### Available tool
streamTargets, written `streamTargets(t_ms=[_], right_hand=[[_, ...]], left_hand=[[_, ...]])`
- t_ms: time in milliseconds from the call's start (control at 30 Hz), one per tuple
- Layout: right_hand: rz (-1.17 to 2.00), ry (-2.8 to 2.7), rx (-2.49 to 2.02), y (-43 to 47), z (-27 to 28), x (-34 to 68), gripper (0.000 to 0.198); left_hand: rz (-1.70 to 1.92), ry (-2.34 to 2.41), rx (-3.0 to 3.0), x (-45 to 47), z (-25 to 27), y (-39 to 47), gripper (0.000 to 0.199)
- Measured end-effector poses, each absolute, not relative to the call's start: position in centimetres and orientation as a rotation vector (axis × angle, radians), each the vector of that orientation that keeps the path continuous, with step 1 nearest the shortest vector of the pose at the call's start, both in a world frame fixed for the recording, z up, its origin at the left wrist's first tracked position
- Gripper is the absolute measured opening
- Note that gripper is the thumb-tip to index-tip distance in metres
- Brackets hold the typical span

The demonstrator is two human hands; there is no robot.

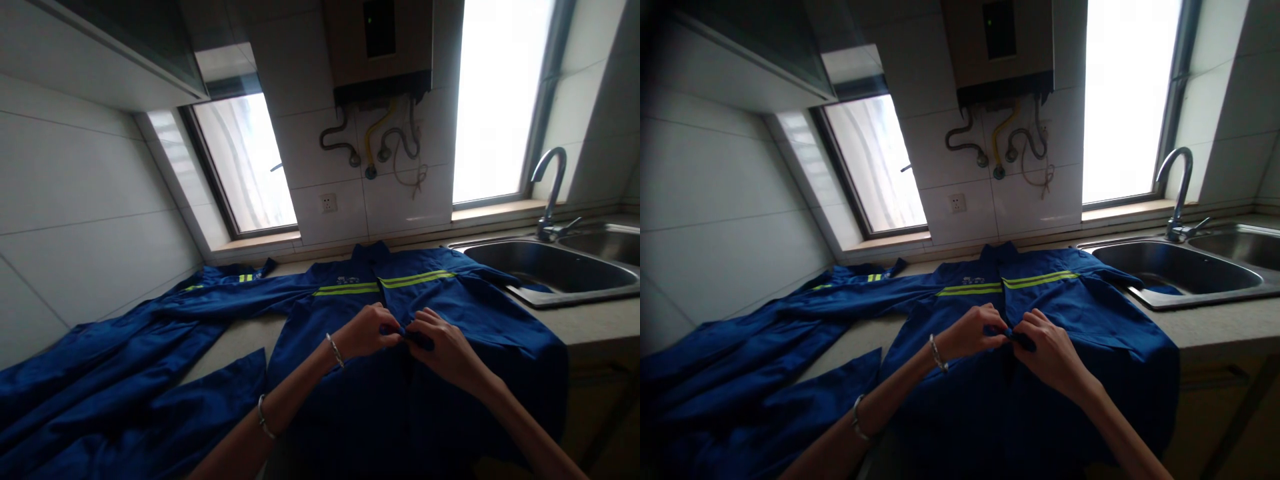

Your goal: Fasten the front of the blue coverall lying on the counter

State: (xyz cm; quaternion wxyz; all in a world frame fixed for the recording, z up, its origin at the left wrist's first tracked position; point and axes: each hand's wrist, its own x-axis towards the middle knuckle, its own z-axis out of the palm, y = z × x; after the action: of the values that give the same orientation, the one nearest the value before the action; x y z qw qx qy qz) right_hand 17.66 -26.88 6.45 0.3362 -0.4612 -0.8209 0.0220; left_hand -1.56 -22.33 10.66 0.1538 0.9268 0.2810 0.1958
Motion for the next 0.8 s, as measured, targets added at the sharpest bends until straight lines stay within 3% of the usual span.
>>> streamTargets(t_ms=[267,800], right_hand=[[-0.064,-2.109,-1.023,-26.3,6.1,17.6,0.014],[0.361,-1.98,-1.015,-25.9,4.7,17.3,0.014]], left_hand=[[0.571,0.9,2.797,-1.1,10.0,-22.8,0.013],[0.657,0.703,2.422,-1.8,9.5,-21.4,0.009]])
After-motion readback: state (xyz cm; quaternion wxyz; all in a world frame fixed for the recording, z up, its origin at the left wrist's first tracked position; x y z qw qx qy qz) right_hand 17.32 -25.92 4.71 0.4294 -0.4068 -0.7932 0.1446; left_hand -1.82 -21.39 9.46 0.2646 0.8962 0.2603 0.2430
